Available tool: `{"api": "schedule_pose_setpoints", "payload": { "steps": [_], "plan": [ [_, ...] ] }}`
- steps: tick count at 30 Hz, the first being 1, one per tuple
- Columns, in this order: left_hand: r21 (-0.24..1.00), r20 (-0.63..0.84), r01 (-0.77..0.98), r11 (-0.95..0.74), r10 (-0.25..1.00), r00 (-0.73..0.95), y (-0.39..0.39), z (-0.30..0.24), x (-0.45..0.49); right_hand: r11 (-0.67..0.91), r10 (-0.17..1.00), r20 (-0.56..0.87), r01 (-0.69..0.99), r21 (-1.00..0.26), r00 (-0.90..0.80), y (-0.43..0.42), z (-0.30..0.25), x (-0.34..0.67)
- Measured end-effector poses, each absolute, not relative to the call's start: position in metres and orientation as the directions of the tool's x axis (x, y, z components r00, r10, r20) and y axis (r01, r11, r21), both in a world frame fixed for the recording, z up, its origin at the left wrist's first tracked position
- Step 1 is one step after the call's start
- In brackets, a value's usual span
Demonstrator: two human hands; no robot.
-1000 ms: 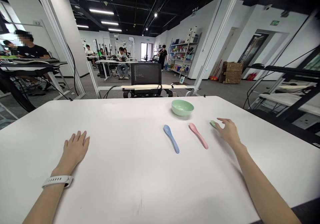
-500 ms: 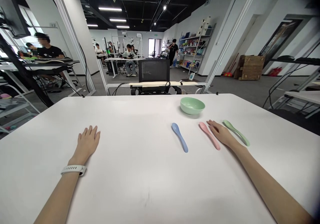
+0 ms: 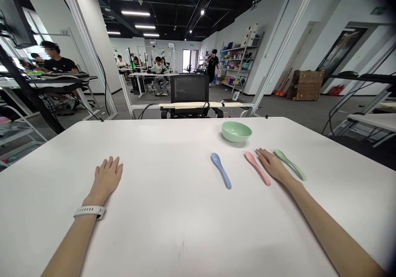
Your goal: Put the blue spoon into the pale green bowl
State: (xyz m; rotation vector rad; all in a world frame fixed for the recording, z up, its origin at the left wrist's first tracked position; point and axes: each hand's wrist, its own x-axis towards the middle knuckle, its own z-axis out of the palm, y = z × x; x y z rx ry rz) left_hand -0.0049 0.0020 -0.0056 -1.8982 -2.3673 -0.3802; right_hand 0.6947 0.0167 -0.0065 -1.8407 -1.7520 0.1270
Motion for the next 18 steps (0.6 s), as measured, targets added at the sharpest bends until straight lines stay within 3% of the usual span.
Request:
{"api": "schedule_pose_setpoints", "payload": {
  "steps": [6,13,18],
  "plan": [
    [0.137,0.228,0.97,0.2,0.947,-0.227,0.002,-0.005,-0.003,0.083,0.816,0.53,0.861,-0.502,0.23,0.004,0.029,0.645],
    [0.112,0.228,0.973,0.204,0.947,-0.225,0.0,-0.003,-0.002,0.189,0.954,0.3,0.819,-0.541,-0.022,-0.031,0.044,0.525],
    [0.125,0.236,0.971,0.203,0.944,-0.228,0.0,-0.004,-0.002,0.249,0.953,0.28,0.813,-0.526,-0.111,-0.044,0.036,0.496]
  ]
}}
